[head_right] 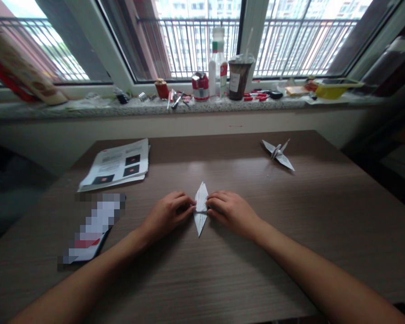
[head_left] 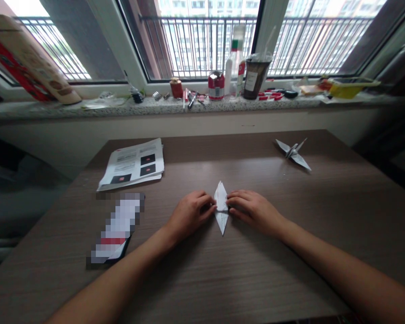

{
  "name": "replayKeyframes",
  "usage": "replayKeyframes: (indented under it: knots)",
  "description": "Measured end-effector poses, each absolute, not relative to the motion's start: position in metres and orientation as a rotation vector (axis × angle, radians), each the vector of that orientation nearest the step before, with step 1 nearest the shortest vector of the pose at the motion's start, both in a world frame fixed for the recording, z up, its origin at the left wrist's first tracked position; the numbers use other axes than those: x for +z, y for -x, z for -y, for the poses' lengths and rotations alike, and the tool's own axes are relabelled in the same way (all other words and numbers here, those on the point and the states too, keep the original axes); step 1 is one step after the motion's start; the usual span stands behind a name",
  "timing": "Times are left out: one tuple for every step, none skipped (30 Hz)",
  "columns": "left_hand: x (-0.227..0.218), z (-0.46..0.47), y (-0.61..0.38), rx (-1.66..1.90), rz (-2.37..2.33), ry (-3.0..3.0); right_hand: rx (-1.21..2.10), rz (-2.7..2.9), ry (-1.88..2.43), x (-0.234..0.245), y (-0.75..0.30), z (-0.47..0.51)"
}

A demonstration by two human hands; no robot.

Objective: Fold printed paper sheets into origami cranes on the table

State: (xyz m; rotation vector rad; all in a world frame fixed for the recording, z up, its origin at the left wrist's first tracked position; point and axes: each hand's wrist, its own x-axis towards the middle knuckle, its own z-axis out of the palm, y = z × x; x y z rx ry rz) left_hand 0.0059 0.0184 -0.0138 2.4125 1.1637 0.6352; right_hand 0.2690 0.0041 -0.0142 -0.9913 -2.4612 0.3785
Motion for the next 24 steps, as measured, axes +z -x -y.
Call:
replayKeyframes:
  knots:
    - [-0.014,-0.019,-0.006,0.642,-1.165,-2.406,0.377,2.443,0.994,-0.015,-0.268,-0.004]
    - [-0.015,-0.019,-0.006,0.649,-1.167,-2.401,0.373,2.425,0.994,-0.016,-0.267,-0.004]
    - [-0.015,-0.019,-0.007,0.656,-1.172,-2.398,0.368,2.408,0.992,-0.017,-0.266,-0.005]
    - [-0.016,-0.019,-0.007,0.667,-1.179,-2.395,0.364,2.391,0.994,-0.017,-0.265,-0.005]
    - [-0.016,-0.019,-0.007,0.678,-1.188,-2.393,0.364,2.377,0.999,-0.018,-0.263,-0.005]
    - [-0.017,-0.019,-0.008,0.69,-1.2,-2.392,0.365,2.363,1.006,-0.019,-0.262,-0.006]
    - [-0.017,-0.019,-0.008,0.702,-1.213,-2.391,0.365,2.352,1.013,-0.021,-0.262,-0.006]
    - [-0.018,-0.019,-0.008,0.71,-1.221,-2.393,0.366,2.344,1.019,-0.022,-0.261,-0.007]
    - [-0.019,-0.019,-0.008,0.714,-1.226,-2.396,0.365,2.336,1.022,-0.023,-0.261,-0.008]
    - [-0.019,-0.02,-0.008,0.714,-1.226,-2.399,0.365,2.33,1.024,-0.024,-0.261,-0.009]
    - [-0.02,-0.02,-0.008,0.712,-1.222,-2.401,0.366,2.324,1.028,-0.026,-0.261,-0.009]
    - [-0.021,-0.02,-0.008,0.713,-1.219,-2.401,0.371,2.317,1.031,-0.026,-0.262,-0.01]
    - [-0.021,-0.02,-0.008,0.716,-1.219,-2.399,0.377,2.309,1.034,-0.027,-0.262,-0.01]
    - [-0.021,-0.021,-0.008,0.723,-1.222,-2.396,0.384,2.3,1.036,-0.028,-0.262,-0.01]
    - [-0.021,-0.02,-0.008,0.73,-1.224,-2.394,0.39,2.292,1.036,-0.028,-0.262,-0.01]
    - [-0.021,-0.02,-0.008,0.737,-1.227,-2.392,0.398,2.284,1.037,-0.028,-0.262,-0.01]
    - [-0.021,-0.02,-0.008,0.741,-1.226,-2.392,0.406,2.277,1.039,-0.028,-0.262,-0.01]
    - [-0.02,-0.02,-0.008,0.745,-1.22,-2.39,0.417,2.268,1.045,-0.028,-0.262,-0.01]
    - [-0.02,-0.019,-0.009,0.752,-1.211,-2.384,0.429,2.257,1.055,-0.028,-0.262,-0.01]
    - [-0.019,-0.019,-0.009,0.759,-1.199,-2.377,0.444,2.243,1.069,-0.028,-0.262,-0.01]
    - [-0.018,-0.019,-0.009,0.767,-1.186,-2.369,0.46,2.229,1.084,-0.028,-0.262,-0.01]
    - [-0.018,-0.019,-0.009,0.774,-1.174,-2.359,0.476,2.215,1.097,-0.027,-0.262,-0.01]
    - [-0.018,-0.019,-0.01,0.779,-1.162,-2.348,0.489,2.202,1.107,-0.027,-0.262,-0.01]
    - [-0.017,-0.019,-0.01,0.784,-1.149,-2.335,0.499,2.192,1.115,-0.027,-0.262,-0.01]
